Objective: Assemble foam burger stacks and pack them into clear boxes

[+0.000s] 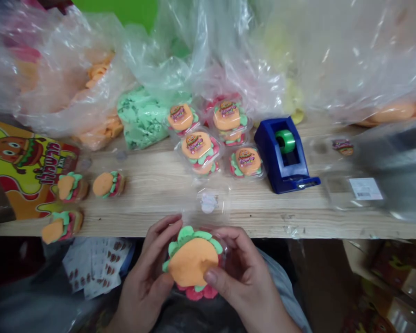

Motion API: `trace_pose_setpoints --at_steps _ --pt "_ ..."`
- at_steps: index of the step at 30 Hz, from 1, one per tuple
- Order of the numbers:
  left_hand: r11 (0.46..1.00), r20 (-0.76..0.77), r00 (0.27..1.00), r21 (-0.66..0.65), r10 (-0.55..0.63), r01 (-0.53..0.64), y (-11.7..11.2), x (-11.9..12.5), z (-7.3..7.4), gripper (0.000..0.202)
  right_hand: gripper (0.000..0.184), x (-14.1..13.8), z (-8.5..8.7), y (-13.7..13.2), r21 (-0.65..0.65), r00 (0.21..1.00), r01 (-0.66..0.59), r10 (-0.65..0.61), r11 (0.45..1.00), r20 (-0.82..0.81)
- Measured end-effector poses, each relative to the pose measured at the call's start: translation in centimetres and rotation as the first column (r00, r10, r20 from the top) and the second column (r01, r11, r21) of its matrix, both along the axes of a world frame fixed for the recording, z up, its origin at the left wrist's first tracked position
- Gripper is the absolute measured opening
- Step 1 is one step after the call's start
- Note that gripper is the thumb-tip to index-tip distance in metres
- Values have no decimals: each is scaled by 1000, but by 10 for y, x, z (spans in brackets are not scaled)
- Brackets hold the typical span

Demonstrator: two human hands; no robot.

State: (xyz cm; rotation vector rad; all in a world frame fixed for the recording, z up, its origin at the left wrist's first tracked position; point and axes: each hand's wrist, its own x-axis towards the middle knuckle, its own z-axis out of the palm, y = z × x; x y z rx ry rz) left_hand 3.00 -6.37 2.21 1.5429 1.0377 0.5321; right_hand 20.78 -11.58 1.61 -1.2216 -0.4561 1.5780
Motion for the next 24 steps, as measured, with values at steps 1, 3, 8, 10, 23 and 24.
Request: trace_pose_setpoints --at_steps 1,3,8,10,23,24 --pt "1000 -2 1000 -11 -8 8 -1 -1 2 49 33 1 0 -2 1 1000 -5 5 1000 4" --pt "999 -5 1000 -34 -16 16 -3 -2 7 47 33 3 0 -5 -13 1000 -11 11 1000 -1" --pt "999 -11 1000 -48 -15 15 -4 -3 13 37 24 2 8 -10 -140 994 -49 34 989 -107" --pt "998 -11 1000 -57 -20 19 -4 -4 14 37 23 -1 14 -8 -230 990 -42 9 972 -144" --pt "995 24 997 -63 77 -75 2 4 36 46 24 -5 33 0 -384 938 42 -168 923 -302" --pt "996 18 998 -59 68 -67 3 4 36 45 23 -5 34 0 -378 939 37 -162 925 -305"
